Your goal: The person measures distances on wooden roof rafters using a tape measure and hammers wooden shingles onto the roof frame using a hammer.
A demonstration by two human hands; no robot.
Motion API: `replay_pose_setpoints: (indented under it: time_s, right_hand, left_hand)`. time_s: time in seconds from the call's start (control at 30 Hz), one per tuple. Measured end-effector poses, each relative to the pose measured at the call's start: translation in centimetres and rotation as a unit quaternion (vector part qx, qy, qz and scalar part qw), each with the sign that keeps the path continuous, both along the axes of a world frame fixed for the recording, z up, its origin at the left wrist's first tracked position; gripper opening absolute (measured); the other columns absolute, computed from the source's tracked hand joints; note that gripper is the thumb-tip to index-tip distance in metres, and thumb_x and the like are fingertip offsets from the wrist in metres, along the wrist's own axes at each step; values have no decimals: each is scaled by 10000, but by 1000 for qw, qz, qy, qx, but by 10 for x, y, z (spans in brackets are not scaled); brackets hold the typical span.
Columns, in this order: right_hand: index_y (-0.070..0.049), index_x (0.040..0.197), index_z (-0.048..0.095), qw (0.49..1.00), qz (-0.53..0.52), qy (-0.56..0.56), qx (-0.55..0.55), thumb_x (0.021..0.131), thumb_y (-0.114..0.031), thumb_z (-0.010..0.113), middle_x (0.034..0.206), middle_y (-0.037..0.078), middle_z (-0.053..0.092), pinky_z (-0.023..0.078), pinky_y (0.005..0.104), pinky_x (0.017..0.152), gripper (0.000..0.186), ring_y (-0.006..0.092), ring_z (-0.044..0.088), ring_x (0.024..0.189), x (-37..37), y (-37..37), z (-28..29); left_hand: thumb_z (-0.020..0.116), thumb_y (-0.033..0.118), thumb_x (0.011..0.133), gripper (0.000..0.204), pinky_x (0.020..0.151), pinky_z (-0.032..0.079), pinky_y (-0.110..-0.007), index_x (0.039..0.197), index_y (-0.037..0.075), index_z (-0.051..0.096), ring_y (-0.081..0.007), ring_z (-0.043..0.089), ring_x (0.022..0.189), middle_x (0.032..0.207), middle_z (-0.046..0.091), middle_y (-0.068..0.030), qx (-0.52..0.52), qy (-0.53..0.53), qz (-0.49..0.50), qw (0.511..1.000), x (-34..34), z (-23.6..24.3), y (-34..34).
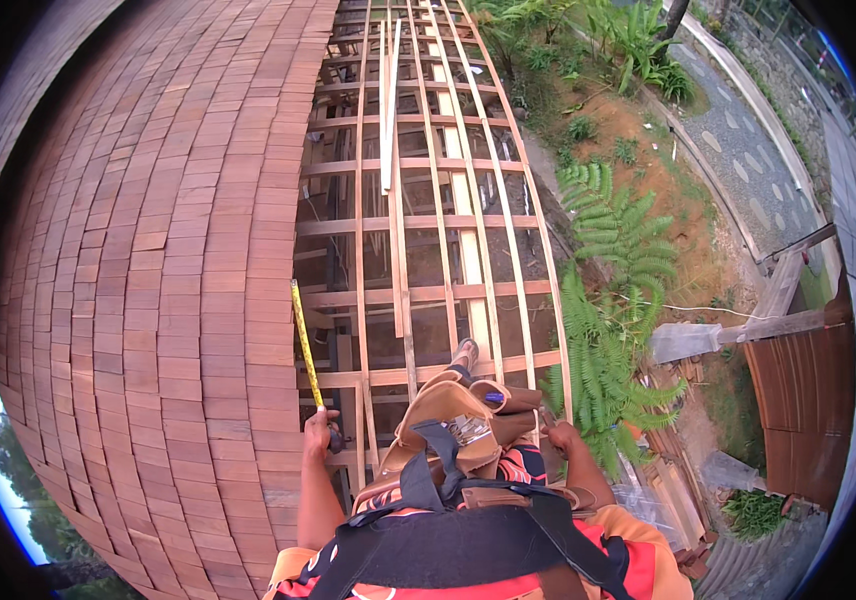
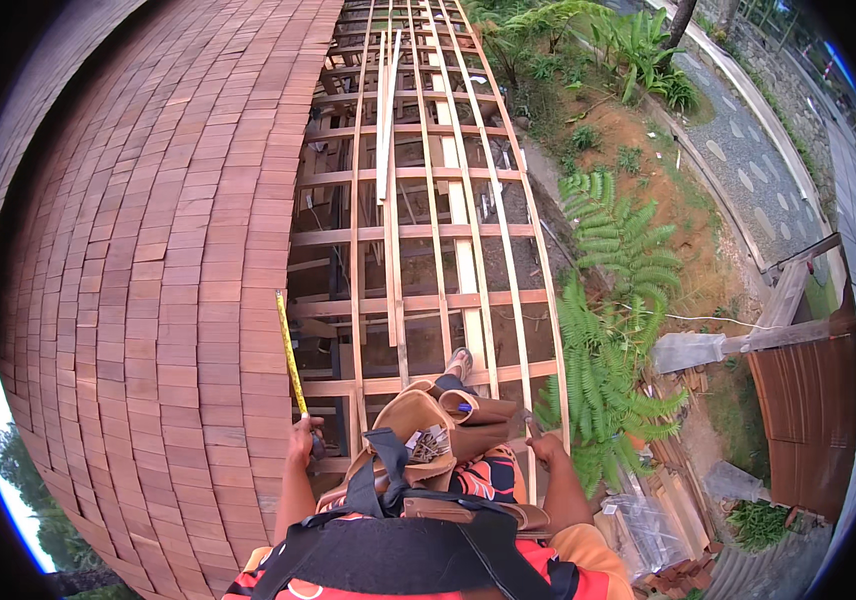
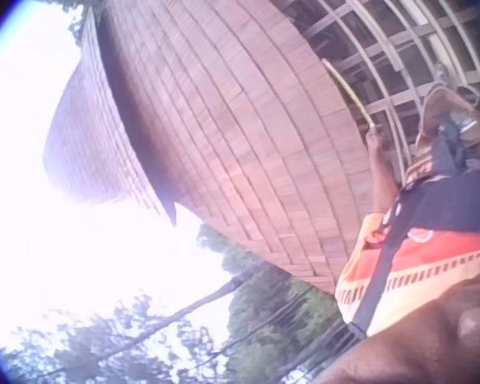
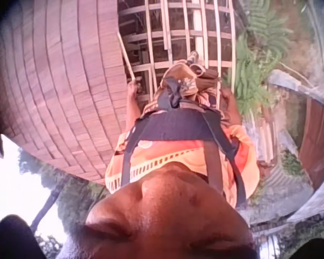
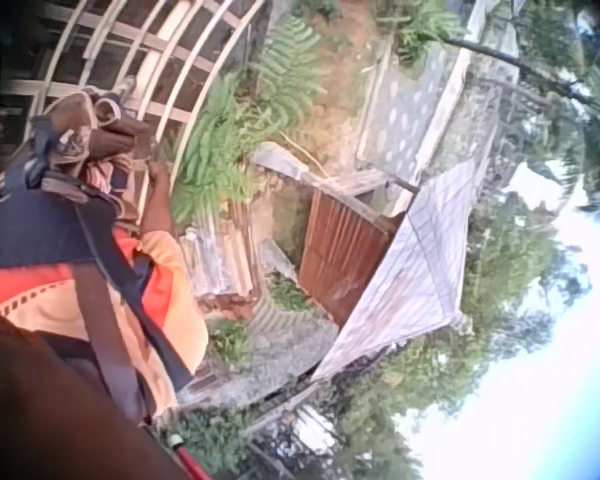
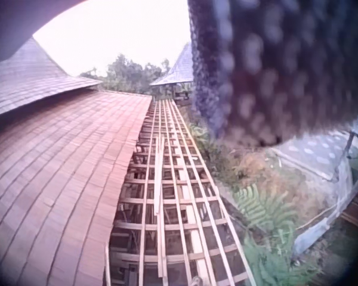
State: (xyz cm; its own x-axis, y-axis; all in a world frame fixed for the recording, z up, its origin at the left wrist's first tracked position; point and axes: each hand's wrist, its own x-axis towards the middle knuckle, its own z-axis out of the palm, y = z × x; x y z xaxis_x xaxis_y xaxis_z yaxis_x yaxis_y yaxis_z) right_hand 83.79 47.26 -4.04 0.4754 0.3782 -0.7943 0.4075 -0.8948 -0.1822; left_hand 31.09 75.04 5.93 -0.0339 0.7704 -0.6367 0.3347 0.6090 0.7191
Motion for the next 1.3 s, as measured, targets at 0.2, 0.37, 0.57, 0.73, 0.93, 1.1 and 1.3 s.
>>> replay_pose_setpoints:
  time_s: [0.2,0.37,0.57,0.73,0.93,1.1,1.3]
  right_hand:
    - [28,705,654,989,-133,58,23,845,-464,644,632,141,633,475,395,555,512,244,604,540,18,127,-13]
    - [72,900,660,964,-231,119,65,831,-504,628,774,241,654,509,443,671,581,330,673,727,34,201,8]
    - [-24,951,558,940,-304,121,99,902,-398,612,597,16,490,382,316,394,382,141,465,429,40,240,13]
    - [55,860,641,945,-248,123,175,802,-286,620,620,170,623,432,392,412,346,259,591,450,35,221,-12]
    - [40,678,656,986,19,45,157,826,-319,618,603,159,634,479,405,511,390,276,635,537,56,245,-21]
    - [-39,714,526,940,-320,121,19,909,-395,566,513,59,485,354,322,373,407,166,461,391,76,343,29]
    - [-42,808,527,879,-448,118,117,919,-419,540,637,76,549,416,336,416,394,163,499,462,115,447,60]
  left_hand:
    - [411,445,993,539,618,480,-320,943,13,729,-184,599,657,711,643,-77,-110,122,-36,986,-36,-9,4]
    - [386,453,988,563,703,484,-361,921,10,729,-206,610,737,796,677,-103,-131,133,-94,978,-44,18,28]
    - [433,458,964,534,650,461,-356,880,18,725,-190,591,703,743,656,-88,-120,165,-157,966,15,29,126]
    - [434,460,965,541,752,469,-371,911,19,743,-232,612,790,789,678,-119,-150,169,-153,962,74,-1,230]
    - [432,460,982,551,817,456,-358,917,8,742,-216,603,810,790,676,-144,-27,93,-217,971,167,-49,383]
    - [446,463,990,562,743,429,-318,937,-28,713,-165,522,758,756,612,-78,44,13,-236,971,242,0,488]
    - [420,453,1005,557,613,441,-283,904,-23,690,-127,558,632,688,608,-57,15,25,-163,986,248,22,539]
